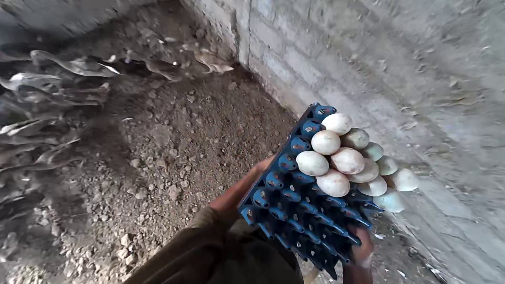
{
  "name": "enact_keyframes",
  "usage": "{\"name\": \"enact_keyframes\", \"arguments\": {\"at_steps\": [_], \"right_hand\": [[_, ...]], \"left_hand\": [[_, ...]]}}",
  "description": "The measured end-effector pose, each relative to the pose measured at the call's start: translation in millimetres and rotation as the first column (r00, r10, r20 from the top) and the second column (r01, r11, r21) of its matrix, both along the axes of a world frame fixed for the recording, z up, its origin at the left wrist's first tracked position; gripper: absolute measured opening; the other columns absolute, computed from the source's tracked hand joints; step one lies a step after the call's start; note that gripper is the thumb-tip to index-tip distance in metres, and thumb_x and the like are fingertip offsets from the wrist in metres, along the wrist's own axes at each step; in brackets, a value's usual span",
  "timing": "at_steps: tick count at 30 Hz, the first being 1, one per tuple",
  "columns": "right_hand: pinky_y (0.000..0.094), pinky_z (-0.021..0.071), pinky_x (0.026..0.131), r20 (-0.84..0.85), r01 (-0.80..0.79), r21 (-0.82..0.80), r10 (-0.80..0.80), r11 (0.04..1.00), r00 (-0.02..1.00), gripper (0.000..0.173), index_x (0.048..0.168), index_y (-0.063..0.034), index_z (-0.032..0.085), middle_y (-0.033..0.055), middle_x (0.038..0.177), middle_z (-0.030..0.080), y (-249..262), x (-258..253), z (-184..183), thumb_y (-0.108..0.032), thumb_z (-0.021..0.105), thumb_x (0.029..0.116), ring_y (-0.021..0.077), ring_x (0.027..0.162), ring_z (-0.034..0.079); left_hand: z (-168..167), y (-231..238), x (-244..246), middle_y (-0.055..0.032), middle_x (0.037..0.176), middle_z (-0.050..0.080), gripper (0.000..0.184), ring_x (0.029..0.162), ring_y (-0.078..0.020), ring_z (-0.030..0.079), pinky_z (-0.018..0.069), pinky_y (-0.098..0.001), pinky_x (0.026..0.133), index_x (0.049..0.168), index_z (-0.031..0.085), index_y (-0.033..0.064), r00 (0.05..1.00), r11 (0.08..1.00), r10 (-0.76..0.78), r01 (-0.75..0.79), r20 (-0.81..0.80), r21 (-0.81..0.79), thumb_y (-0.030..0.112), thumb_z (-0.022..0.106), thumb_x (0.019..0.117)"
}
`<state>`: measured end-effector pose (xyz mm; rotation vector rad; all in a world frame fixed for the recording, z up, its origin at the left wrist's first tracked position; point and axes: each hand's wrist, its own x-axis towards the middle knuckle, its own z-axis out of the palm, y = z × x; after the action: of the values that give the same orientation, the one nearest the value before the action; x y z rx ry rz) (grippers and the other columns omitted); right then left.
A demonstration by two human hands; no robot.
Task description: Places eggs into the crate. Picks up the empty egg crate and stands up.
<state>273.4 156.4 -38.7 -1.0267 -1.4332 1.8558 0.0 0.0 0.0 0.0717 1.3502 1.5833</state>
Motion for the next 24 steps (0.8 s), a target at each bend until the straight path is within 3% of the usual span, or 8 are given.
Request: {"name": "enact_keyframes", "arguments": {"at_steps": [2,4,7,10,13,16,20,24], "right_hand": [[0.0211,0.0604,0.072,-0.017,-0.031,-0.023,0.031,0.999,0.999,0.026,0.093,-0.0278,0.073,-0.0131,0.087,0.076,63.4,-1.7,-36.5,-0.013,0.052,0.0883,-0.0027,0.08,0.07],[0.019,0.0594,0.073,0.035,-0.048,-0.017,0.049,0.999,0.998,0.025,0.093,-0.0302,0.073,-0.0152,0.086,0.075,128.6,-1.3,-77.5,-0.014,0.054,0.0884,-0.0048,0.08,0.069],[0.0174,0.0582,0.072,0.14,-0.009,-0.043,0.015,0.999,0.99,0.024,0.094,-0.0285,0.071,-0.0168,0.085,0.074,210.7,2.0,-156.7,-0.012,0.055,0.0855,-0.0058,0.078,0.068],[0.0179,0.0586,0.071,0.292,0.027,-0.064,-0.007,0.998,0.956,0.027,0.092,-0.0252,0.069,-0.017,0.082,0.073,277.2,0.2,-242.3,-0.007,0.053,0.0811,-0.0054,0.076,0.068],[0.0202,0.0587,0.075,0.475,0.05,-0.046,-0.022,0.998,0.88,0.027,0.103,-0.0114,0.062,-0.0137,0.086,0.07,322.0,-3.1,-344.2,-0.004,0.054,0.0785,-0.0036,0.081,0.067],[0.0201,0.0587,0.074,0.565,0.061,-0.052,-0.021,0.997,0.825,0.035,0.108,-0.0039,0.057,-0.0102,0.087,0.068,349.2,-26.7,-456.5,-0.008,0.058,0.0731,-0.0032,0.08,0.066],[0.0287,0.0572,0.078,0.64,0.039,-0.136,0.058,0.99,0.766,0.043,0.121,0.0064,0.055,0.0061,0.1,0.064,363.9,-74.9,-601.3,-0.007,0.058,0.08,0.0069,0.088,0.064],[0.0355,0.0551,0.091,0.604,-0.096,-0.158,0.173,0.983,0.778,0.059,0.134,0.0095,0.053,0.0184,0.118,0.064,376.5,-134.3,-727.8,-0.009,0.063,0.0793,0.0168,0.104,0.064]], "left_hand": [[-71.4,48.8,-28.1,-0.0018,0.125,0.066,0.058,0.109,-0.006,0.064,0.0544,-0.0269,0.091,0.144,0.051,0.0088,0.987,0.969,-0.16,0.155,0.01,0.193,0.042,0.016,0.1113],[-115.5,90.1,-33.8,-0.0042,0.137,0.062,0.071,0.121,-0.0129,0.06,0.0535,-0.0356,0.095,0.152,0.045,0.0131,0.97,0.95,-0.239,0.223,0.047,0.216,0.055,0.011,0.1065],[-166.0,163.6,-27.2,-0.0042,0.133,0.064,0.068,0.118,-0.0112,0.061,0.0519,-0.0353,0.098,0.147,0.049,0.0082,0.958,0.966,-0.258,0.253,0.123,0.055,0.048,0.01,0.1089],[-247.9,242.3,-20.5,-0.0059,0.122,0.066,0.062,0.108,-0.0125,0.064,0.0544,-0.0369,0.094,0.142,0.052,0.0102,0.947,0.948,-0.19,0.245,0.259,-0.203,0.049,0.015,0.1106],[-362.7,305.0,-20.3,-0.0166,0.147,0.054,0.068,0.135,-0.0262,0.052,0.0415,-0.0516,0.112,0.15,0.047,0.0077,0.929,0.857,-0.163,0.3,0.332,-0.418,0.054,0.017,0.1098],[-489.9,337.7,-21.1,-0.0236,0.138,0.058,0.071,0.13,-0.0326,0.055,0.0433,-0.0553,0.108,0.138,0.057,-0.0005,0.959,0.805,-0.102,0.235,0.263,-0.545,0.052,0.018,0.1106],[-630.8,350.8,-45.3,-0.0285,0.118,0.063,0.069,0.113,-0.0367,0.061,0.0461,-0.0564,0.098,0.122,0.063,-0.0077,0.991,0.708,-0.088,0.13,0.096,-0.695,0.046,0.021,0.112],[-753.9,340.8,-77.2,-0.0299,0.117,0.064,0.073,0.113,-0.0395,0.06,0.0459,-0.0599,0.096,0.122,0.063,-0.0074,0.996,0.635,-0.048,-0.027,-0.075,-0.772,0.053,0.023,0.11]]}}
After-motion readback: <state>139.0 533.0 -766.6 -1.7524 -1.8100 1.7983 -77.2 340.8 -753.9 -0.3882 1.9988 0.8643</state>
